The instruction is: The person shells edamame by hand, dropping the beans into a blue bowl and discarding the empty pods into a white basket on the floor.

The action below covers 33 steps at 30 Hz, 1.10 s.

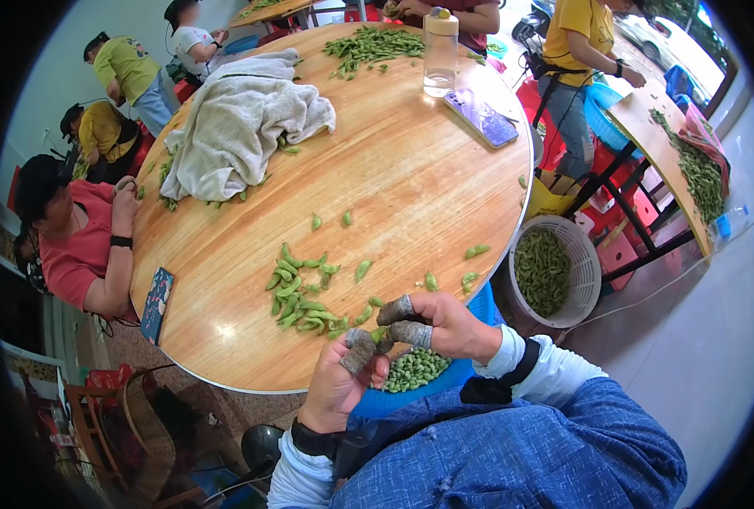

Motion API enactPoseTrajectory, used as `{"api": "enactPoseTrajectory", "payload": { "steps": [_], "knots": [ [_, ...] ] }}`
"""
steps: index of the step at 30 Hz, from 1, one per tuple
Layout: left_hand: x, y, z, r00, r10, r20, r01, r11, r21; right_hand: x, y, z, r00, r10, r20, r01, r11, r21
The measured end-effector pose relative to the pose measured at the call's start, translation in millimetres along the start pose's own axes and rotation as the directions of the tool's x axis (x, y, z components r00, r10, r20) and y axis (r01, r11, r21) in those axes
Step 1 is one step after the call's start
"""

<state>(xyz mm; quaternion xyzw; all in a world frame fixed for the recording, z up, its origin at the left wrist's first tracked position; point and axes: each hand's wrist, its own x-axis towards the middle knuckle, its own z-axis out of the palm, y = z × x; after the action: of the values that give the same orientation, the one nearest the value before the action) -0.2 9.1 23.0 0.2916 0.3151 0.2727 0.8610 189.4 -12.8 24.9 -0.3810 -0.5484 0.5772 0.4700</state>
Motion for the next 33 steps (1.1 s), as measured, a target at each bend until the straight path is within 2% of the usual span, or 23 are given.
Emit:
{"api": "enactPoseTrajectory", "payload": {
  "steps": [3,5,11,17,20,29,33],
  "knots": [
    [-0.4,-4.1,4.6,0.984,0.153,-0.094,-0.133,0.972,0.194,-3.6,1.0,2.2,0.996,0.084,-0.026,-0.082,0.993,0.081],
    [-0.5,-9.7,7.4,0.951,0.293,-0.102,-0.236,0.896,0.375,-5.3,-0.7,4.3,0.993,0.115,-0.02,-0.111,0.985,0.132],
    [-2.3,-14.2,14.6,0.89,0.438,-0.124,-0.308,0.78,0.545,-9.2,-3.1,10.1,0.981,0.191,-0.028,-0.177,0.949,0.261],
    [-2.8,-16.5,19.0,0.894,0.424,-0.143,-0.296,0.8,0.522,-9.6,1.1,9.9,0.984,0.175,-0.015,-0.164,0.945,0.284],
    [-1.5,-16.7,14.3,0.906,0.411,-0.105,-0.313,0.814,0.489,-10.9,-1.9,9.1,0.977,0.213,0.01,-0.205,0.923,0.325],
    [-4.1,-12.4,20.9,0.931,0.345,-0.117,-0.233,0.811,0.536,-13.3,4.8,6.8,0.975,0.221,0.012,-0.216,0.94,0.263],
    [-5.5,-9.5,15.9,0.949,0.311,-0.055,-0.218,0.772,0.597,-11.7,3.9,8.1,0.973,0.226,0.033,-0.227,0.939,0.257]
  ]
}}
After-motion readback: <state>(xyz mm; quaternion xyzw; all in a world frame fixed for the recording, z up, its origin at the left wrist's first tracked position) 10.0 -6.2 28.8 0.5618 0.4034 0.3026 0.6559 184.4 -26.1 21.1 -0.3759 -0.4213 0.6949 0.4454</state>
